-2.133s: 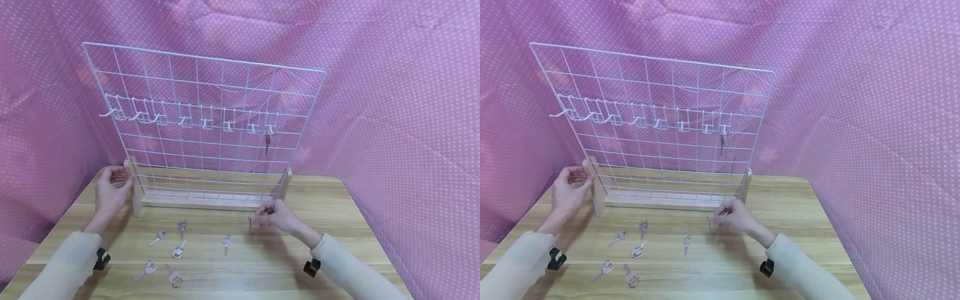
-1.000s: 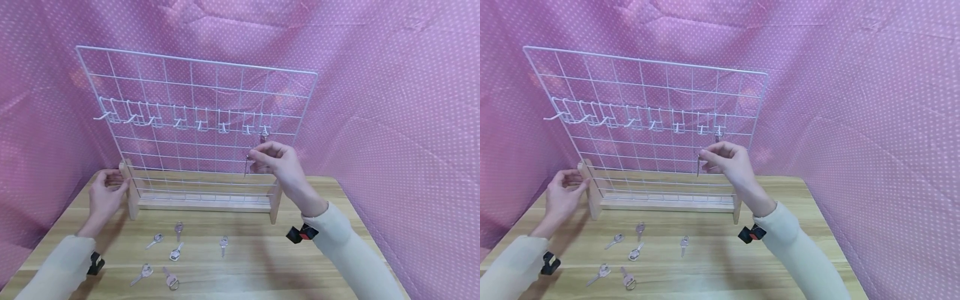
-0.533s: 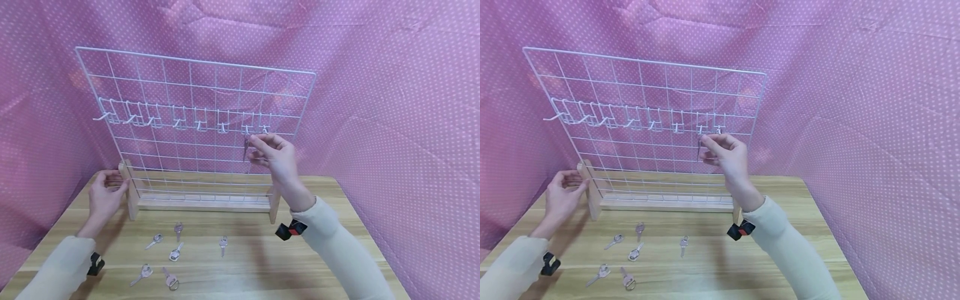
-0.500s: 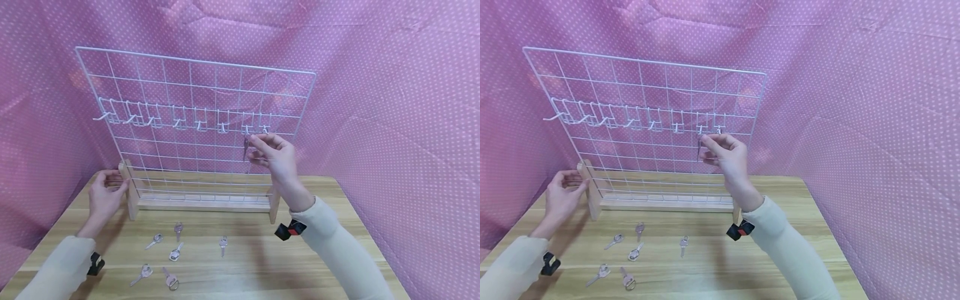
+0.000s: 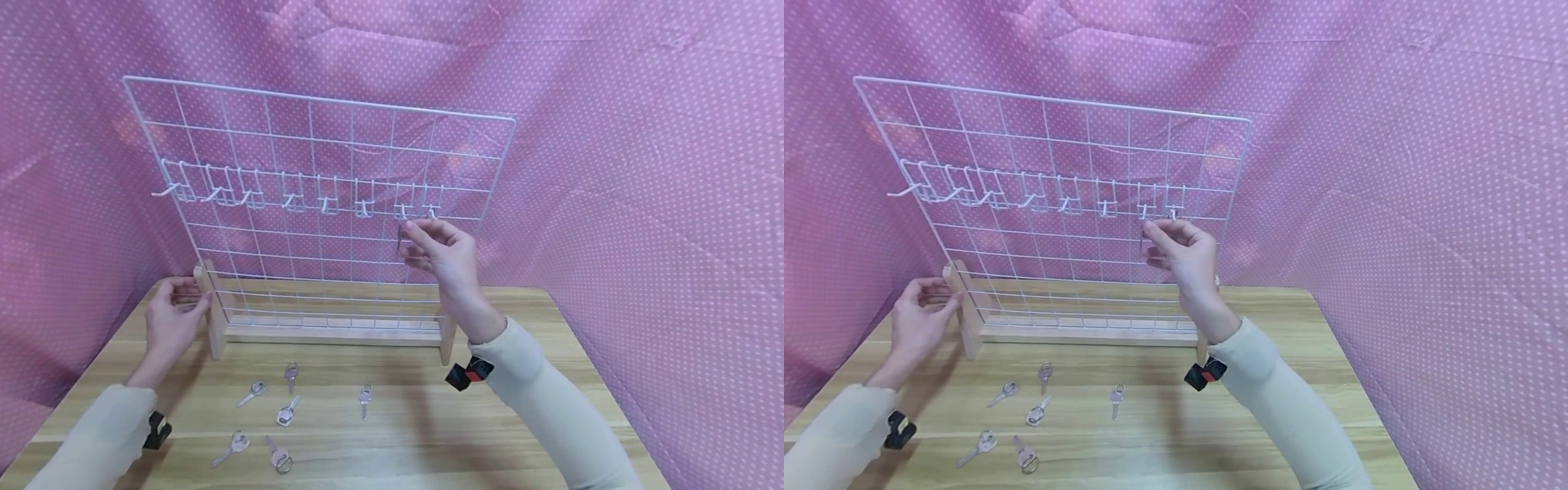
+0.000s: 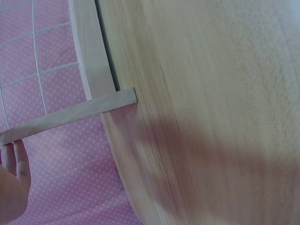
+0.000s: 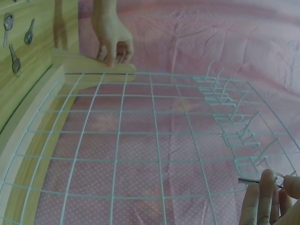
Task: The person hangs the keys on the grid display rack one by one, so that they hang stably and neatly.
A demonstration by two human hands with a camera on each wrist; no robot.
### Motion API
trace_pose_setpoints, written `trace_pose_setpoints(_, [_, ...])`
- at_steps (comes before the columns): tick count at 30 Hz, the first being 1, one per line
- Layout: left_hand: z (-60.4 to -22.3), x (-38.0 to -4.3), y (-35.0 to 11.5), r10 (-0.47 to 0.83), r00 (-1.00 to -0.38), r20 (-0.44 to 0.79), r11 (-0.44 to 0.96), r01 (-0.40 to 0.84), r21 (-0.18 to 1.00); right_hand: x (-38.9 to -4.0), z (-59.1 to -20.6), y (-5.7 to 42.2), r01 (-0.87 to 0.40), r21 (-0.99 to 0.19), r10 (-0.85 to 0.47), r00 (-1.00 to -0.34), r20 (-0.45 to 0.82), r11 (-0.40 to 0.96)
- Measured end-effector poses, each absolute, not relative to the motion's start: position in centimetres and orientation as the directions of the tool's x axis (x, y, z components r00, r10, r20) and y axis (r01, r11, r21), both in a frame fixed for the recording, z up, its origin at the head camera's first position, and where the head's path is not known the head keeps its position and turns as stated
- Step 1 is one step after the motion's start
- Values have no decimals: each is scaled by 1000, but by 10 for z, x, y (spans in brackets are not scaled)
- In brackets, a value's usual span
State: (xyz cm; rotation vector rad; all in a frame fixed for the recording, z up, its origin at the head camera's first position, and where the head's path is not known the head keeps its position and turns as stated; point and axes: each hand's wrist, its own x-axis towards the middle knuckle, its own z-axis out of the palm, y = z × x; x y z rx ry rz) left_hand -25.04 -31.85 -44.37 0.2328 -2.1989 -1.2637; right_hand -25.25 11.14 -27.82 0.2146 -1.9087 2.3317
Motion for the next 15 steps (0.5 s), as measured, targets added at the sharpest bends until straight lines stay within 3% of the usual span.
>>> trace_pose_setpoints(8, [-443,-251,-319,-415,-816,402,543,133,829,-244,-303,117,-180,-978,-43,-982,185,-104])
trace_pose_setpoints(15, [-444,-251,-319,-415,-817,400,528,141,837,-243,-351,124,-166,-986,-183,-970,158,25])
